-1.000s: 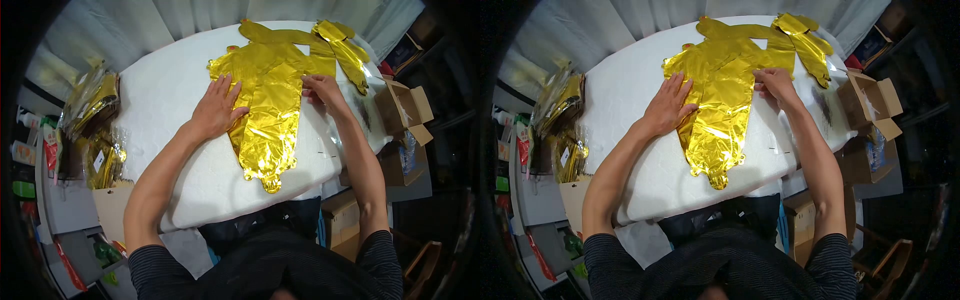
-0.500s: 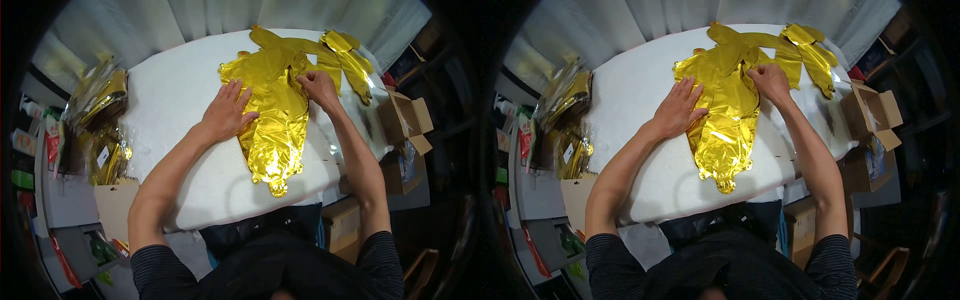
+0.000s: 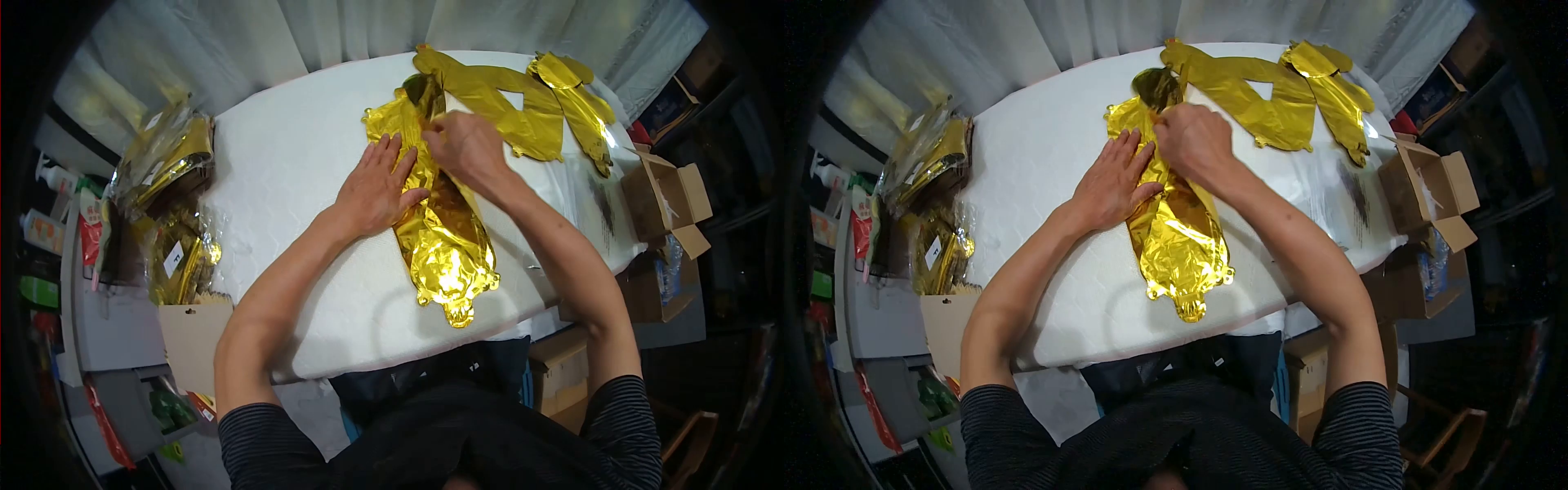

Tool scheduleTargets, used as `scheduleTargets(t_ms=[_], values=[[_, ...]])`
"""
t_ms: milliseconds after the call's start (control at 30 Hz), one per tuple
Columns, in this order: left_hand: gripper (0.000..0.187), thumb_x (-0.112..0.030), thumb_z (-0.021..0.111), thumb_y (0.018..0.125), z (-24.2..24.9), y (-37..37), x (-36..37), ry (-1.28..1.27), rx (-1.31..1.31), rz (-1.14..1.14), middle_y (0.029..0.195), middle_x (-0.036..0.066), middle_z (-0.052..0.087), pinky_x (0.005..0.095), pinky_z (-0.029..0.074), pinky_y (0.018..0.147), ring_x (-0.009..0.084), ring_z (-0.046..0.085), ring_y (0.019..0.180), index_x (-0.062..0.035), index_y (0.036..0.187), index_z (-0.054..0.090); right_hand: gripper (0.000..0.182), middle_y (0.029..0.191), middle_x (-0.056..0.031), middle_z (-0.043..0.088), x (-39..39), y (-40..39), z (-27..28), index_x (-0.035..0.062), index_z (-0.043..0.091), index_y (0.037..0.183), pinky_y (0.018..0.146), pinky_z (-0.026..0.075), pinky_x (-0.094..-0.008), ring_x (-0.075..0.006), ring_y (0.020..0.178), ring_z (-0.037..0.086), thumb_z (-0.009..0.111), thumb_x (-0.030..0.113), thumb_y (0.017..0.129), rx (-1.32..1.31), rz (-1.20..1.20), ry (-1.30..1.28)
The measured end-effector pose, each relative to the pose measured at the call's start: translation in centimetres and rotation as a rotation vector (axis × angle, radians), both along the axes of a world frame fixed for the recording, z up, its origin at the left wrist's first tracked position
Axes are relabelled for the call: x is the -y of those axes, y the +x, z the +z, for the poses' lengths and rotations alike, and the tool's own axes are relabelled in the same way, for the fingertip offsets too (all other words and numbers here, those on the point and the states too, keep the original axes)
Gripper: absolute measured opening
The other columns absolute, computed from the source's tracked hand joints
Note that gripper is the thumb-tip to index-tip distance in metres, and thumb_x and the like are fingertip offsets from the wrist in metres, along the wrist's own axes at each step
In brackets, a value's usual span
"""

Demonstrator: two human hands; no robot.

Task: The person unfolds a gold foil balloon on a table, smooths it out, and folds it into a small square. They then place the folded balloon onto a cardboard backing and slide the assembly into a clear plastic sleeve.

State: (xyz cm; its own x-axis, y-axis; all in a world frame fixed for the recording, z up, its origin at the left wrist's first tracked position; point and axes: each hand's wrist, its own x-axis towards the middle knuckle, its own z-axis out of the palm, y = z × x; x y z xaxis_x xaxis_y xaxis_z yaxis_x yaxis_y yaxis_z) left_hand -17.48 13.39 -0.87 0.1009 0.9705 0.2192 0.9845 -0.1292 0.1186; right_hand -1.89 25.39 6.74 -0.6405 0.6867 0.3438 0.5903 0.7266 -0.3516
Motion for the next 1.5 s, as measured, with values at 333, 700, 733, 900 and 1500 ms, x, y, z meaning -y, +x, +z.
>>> scheduleTargets(t_ms=[333,700,733,900,1500], values=[[0.074,-0.052,0.048,0.106,0.1,-0.3,-0.1,0.145,0.016,-0.106,0.156,0.029,0.038,0.0507,0.015,0.129,0.0453,0.026,0.152,0.0056,0.151,0.042,0.034,0.091,-0.0196,0.075,1.0,-0.2,-0.6,0.0088,0.079,0.105,0.08,0.056,-0.0476,-0.0402,0.088,0.072,0.061,0.037,0.097,-0.066,-0.068,-0.152],[0.072,-0.052,0.048,0.106,0.2,-0.3,0.0,0.087,0.003,-0.081,0.157,0.03,0.037,0.0513,0.014,0.129,0.0451,0.025,0.153,0.0067,0.149,0.044,0.037,0.108,-0.0204,0.076,-11.4,-2.2,-6.7,0.0039,0.073,0.121,0.089,0.055,-0.0404,-0.0335,0.101,0.073,0.056,0.009,0.089,-0.387,0.133,-0.305],[0.072,-0.052,0.048,0.106,0.2,-0.3,0.0,0.081,0.003,-0.08,0.156,0.03,0.037,0.0514,0.014,0.129,0.0451,0.025,0.153,0.0068,0.148,0.045,0.039,0.107,-0.0215,0.075,-10.6,-2.5,-5.8,0.0078,0.074,0.119,0.089,0.055,-0.0435,-0.0375,0.101,0.072,0.057,0.008,0.085,-0.361,0.158,-0.303],[0.071,-0.051,0.048,0.106,0.3,-0.2,0.0,0.081,0.007,-0.08,0.156,0.03,0.037,0.0513,0.014,0.129,0.045,0.025,0.153,0.0071,0.147,0.047,0.037,0.104,-0.0215,0.075,-9.8,-3.6,-5.3,0.0061,0.075,0.118,0.087,0.055,-0.0402,-0.0363,0.098,0.073,0.06,0.01,0.084,-0.333,0.144,-0.261],[0.075,-0.051,0.049,0.106,0.9,0.1,0.0,0.0,0.003,-0.051,0.158,0.028,0.035,0.0497,0.014,0.13,0.0444,0.023,0.153,0.0064,0.152,0.041,0.041,0.125,-0.0188,0.073,-9.7,-2.2,-6.0,0.002,0.07,0.127,0.101,0.053,-0.0384,-0.032,0.116,0.07,0.05,-0.005,0.092,-0.154,0.374,-0.269]])
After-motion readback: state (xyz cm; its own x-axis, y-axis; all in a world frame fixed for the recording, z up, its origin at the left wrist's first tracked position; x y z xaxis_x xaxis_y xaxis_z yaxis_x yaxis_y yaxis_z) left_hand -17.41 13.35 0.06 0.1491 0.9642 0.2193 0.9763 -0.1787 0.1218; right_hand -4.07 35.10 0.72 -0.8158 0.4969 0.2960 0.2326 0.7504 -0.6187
